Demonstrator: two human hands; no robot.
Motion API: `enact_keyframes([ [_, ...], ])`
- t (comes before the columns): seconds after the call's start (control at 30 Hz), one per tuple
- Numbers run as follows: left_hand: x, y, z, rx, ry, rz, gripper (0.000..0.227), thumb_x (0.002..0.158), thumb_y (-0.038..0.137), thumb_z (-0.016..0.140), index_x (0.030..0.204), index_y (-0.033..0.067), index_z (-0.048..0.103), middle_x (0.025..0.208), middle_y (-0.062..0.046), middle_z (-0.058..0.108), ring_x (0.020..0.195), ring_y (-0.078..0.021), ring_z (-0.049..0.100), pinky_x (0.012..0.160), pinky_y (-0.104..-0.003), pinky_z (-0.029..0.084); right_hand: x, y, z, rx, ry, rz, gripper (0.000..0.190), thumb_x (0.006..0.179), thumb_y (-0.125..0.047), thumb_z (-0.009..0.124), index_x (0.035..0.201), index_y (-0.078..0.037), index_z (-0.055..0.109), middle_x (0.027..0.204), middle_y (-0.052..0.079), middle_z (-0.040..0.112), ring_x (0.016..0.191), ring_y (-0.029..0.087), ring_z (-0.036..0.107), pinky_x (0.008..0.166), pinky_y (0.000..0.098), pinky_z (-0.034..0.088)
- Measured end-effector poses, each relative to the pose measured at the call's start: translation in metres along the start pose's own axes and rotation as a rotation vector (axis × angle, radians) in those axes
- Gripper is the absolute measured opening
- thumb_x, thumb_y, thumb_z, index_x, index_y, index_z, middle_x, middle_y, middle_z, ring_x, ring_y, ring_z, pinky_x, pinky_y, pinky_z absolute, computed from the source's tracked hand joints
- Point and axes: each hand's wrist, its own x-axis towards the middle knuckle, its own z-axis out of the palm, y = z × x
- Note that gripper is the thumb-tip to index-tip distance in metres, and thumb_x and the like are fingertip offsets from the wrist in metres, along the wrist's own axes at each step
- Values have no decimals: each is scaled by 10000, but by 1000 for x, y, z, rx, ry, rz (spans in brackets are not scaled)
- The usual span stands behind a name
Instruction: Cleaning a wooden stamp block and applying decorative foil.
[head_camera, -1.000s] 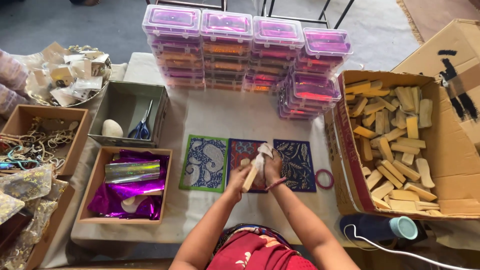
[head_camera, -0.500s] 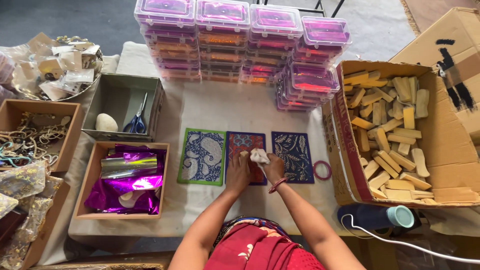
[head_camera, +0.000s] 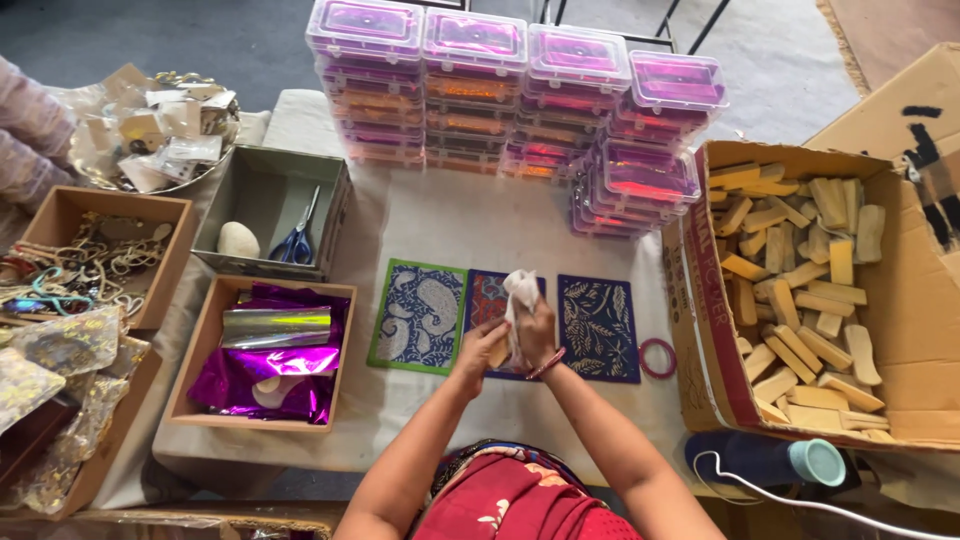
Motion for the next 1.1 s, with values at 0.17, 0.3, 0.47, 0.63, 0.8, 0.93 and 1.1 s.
enact_keyframes([
  [0.17, -21, 29, -13, -137, -17, -11, 411, 986, 264, 587, 1357, 96, 637, 1201, -45, 724, 1027, -151, 690, 868, -314, 552, -61, -58, 39, -310, 60, -527, 358, 1001, -211, 600, 1318, -45, 612, 1331, 265, 655, 1201, 423, 626, 1024, 519, 488],
  [0.3, -18, 21, -20, -321, 85, -62, 435, 997, 348, 499, 1303, 71, 638, 1140, -63, 742, 951, -165, 743, 800, -325, 600, -90, -116, 56, -960, 359, -1207, 229, 1023, -286, 520, 1210, -165, 574, 1238, 84, 671, 1065, 324, 680, 863, 376, 560],
  [0.47, -26, 18, -33, 117, 12, -45, 433, 1011, 287, 642, 1351, 24, 688, 1148, -101, 731, 915, -151, 677, 719, -281, 547, -1, -23, 27, -95, -29, -128, 327, 1030, -120, 545, 1326, -39, 659, 1154, 197, 749, 907, 215, 717, 757, 349, 595],
  [0.63, -30, 43, -13, 19, -58, 4, 511, 938, 278, 724, 1414, 133, 612, 1178, -65, 694, 895, -136, 648, 687, -263, 529, -41, -47, 35, 187, 20, -220, 437, 998, -199, 581, 1413, -96, 487, 1185, 151, 666, 913, 216, 668, 726, 392, 588],
  [0.8, -40, 48, 10, -152, -43, -171, 597, 899, 575, 474, 1379, 234, 573, 1213, 60, 722, 1005, -50, 727, 796, -250, 602, -54, -56, 37, -749, 191, -1069, 327, 925, -213, 611, 1198, -43, 669, 1288, 131, 686, 1219, 384, 637, 1014, 550, 476],
  [0.93, -24, 20, -6, 7, -95, -133, 499, 964, 378, 654, 1336, 45, 635, 1172, -114, 727, 952, -180, 727, 795, -326, 582, -6, -37, 3, -400, -3, -446, 198, 890, -91, 680, 1076, -49, 734, 1132, 110, 712, 1100, 303, 707, 967, 416, 584],
  [1.1, -25, 47, 8, -174, -24, -119, 474, 944, 314, 540, 1398, 177, 554, 1179, -130, 703, 911, -213, 697, 757, -367, 582, -48, -63, 11, 64, 63, -582, 277, 864, 40, 597, 1087, -49, 735, 1373, 148, 565, 1246, 305, 615, 1026, 397, 563],
])
